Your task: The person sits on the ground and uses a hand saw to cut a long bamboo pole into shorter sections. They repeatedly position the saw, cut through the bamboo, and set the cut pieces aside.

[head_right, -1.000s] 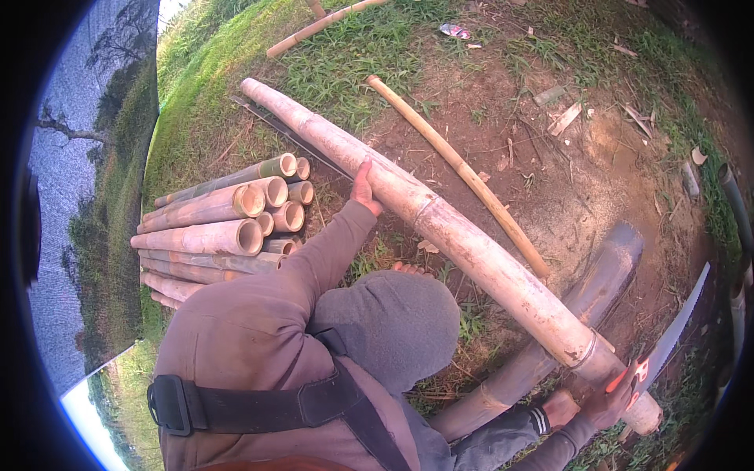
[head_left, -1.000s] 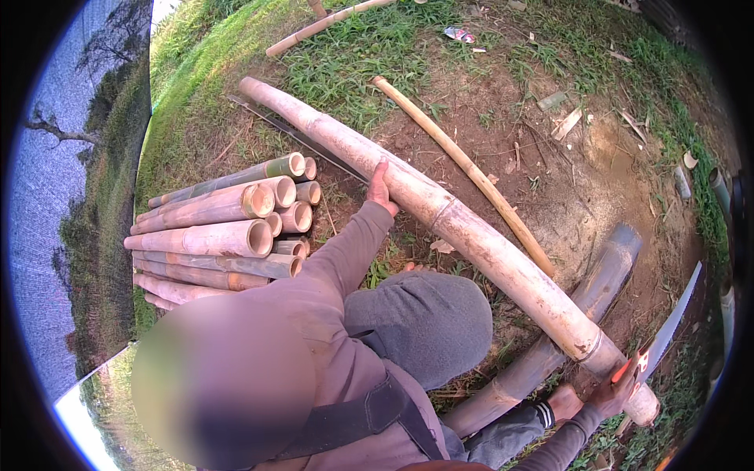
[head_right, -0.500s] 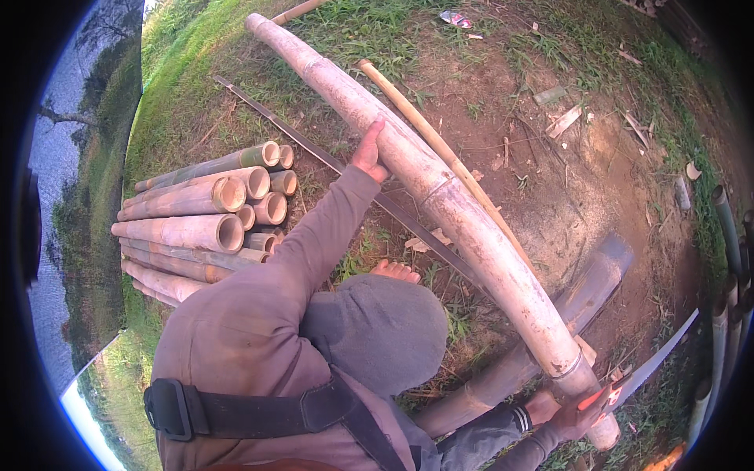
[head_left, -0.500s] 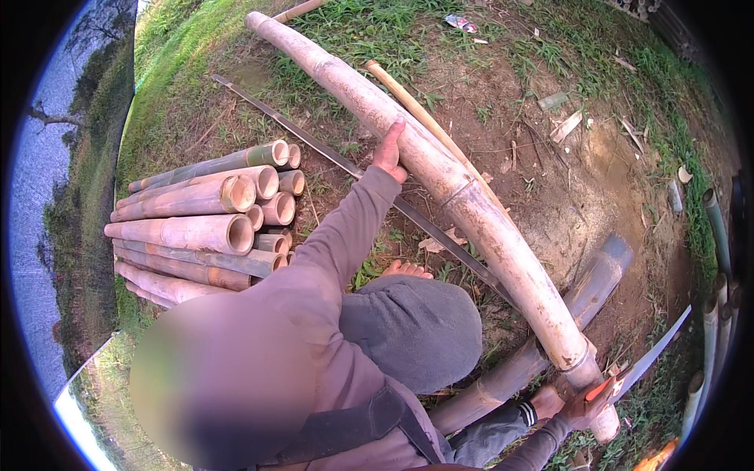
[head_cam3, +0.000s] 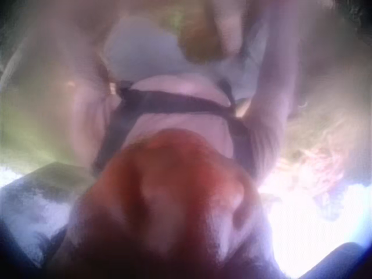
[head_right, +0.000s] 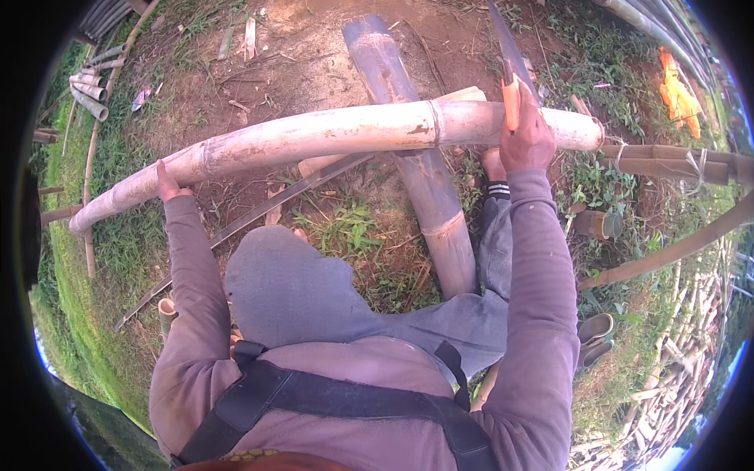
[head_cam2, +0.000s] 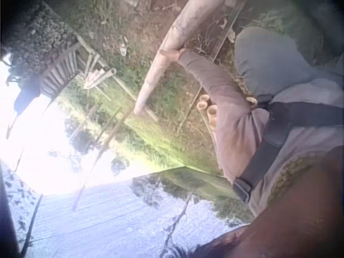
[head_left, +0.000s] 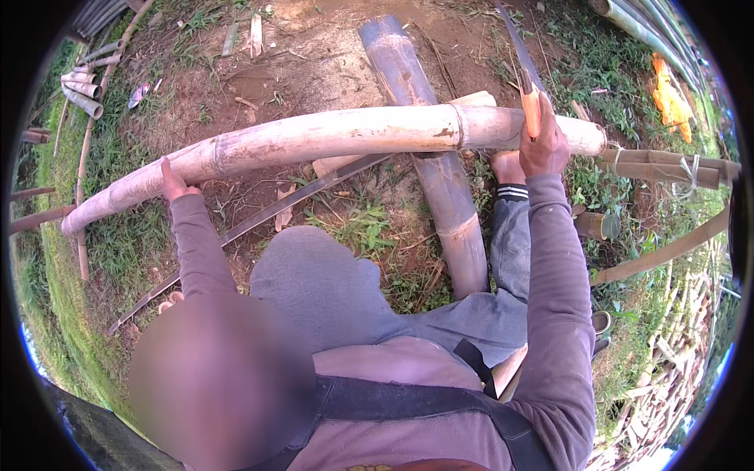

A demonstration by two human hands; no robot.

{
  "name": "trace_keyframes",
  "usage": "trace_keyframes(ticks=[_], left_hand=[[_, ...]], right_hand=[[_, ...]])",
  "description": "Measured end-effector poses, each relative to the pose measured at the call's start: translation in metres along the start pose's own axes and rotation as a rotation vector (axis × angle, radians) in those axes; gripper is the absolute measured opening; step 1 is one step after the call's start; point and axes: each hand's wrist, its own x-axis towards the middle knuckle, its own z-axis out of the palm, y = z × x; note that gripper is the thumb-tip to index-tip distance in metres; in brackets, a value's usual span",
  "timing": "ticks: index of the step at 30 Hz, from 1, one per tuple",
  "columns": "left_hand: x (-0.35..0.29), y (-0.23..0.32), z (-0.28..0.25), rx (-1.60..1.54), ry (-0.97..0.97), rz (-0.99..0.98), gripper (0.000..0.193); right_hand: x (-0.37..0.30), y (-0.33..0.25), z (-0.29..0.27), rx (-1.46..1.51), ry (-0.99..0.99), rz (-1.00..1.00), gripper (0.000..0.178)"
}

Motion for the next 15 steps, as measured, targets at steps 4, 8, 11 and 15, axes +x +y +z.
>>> trace_keyframes(ticks=[4,8,11,15], left_hand=[[-0.076,-0.042,0.05,0.634,0.061,0.706,0.094],[-0.203,-0.083,0.114,1.258,-0.73,1.261,0.095],[-0.284,-0.098,0.164,1.474,-1.129,1.472,0.096],[-0.299,-0.111,0.21,1.892,-1.17,1.317,0.099]], right_hand=[[-0.028,-0.027,-0.073,0.33,0.196,0.184,0.051],[-0.109,-0.065,-0.117,0.855,0.313,0.483,0.045],[-0.157,-0.101,-0.129,1.062,0.276,0.705,0.047],[-0.193,-0.115,-0.123,0.788,0.193,0.51,0.049]])
